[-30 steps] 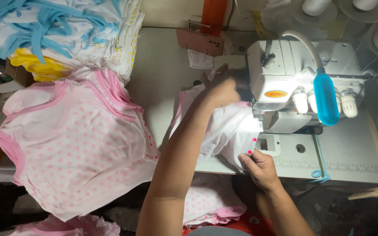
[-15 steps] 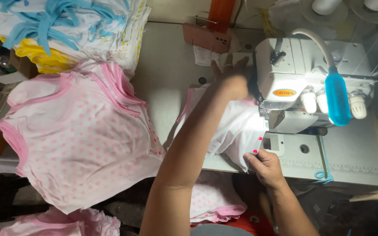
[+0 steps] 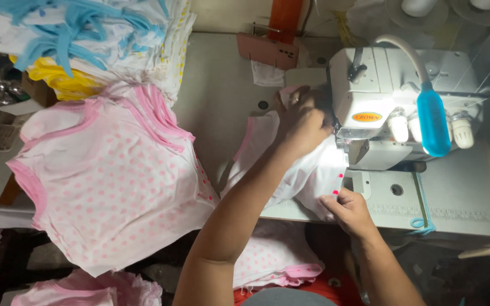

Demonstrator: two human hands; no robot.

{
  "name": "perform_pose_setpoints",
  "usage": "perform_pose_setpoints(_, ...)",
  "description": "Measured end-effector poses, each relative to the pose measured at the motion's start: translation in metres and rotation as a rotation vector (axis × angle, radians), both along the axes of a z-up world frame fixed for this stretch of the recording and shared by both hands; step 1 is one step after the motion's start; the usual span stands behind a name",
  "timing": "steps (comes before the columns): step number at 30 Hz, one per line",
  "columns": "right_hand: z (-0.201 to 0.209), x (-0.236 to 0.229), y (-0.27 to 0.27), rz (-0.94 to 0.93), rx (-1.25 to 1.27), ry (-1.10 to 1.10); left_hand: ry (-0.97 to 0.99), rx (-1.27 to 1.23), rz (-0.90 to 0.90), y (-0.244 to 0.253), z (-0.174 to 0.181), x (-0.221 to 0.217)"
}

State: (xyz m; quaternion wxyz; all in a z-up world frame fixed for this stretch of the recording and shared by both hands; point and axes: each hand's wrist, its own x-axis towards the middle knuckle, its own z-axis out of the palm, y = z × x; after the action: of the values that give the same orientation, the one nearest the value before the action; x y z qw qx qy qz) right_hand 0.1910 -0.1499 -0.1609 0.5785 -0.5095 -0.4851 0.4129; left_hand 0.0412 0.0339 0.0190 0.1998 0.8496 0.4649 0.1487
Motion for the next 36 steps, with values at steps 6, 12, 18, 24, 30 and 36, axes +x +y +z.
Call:
perform_pose_setpoints(6, 0.105, -0.003, 0.006, -0.386, 0.141, -0.593, -0.370, 0.458, -0.109, -0.062, -0.054, -0.021)
perform_pose_setpoints(12, 0.145, -0.023, 0.032, -0.277, 0.495, -0.982, -0.558, 0.570, -0.080, -0.101, -0.042, -0.032)
perform_pose_setpoints(18, 0.081, 0.018, 0.033, -0.326, 0.302, -0.294, -0.679, 0.483, -0.176, -0.090, -0.026, -0.047)
perform_pose_setpoints(24, 0.036, 0.065, 0.008, -0.982, 0.210, 0.418, -0.692, 0.401, -0.134, -0.116, -0.005, -0.070)
perform_pose_setpoints(30, 0.048, -0.013, -0.019, -0.450, 0.086, -0.241, -0.762, 0.268, -0.207, -0.145, -0.082, -0.044)
perform_pose_setpoints(36, 0.001, -0.021, -0.040, -0.187, -0.159, 0.395, -0.641, 0.434, -0.240, -0.161, -0.114, -0.055)
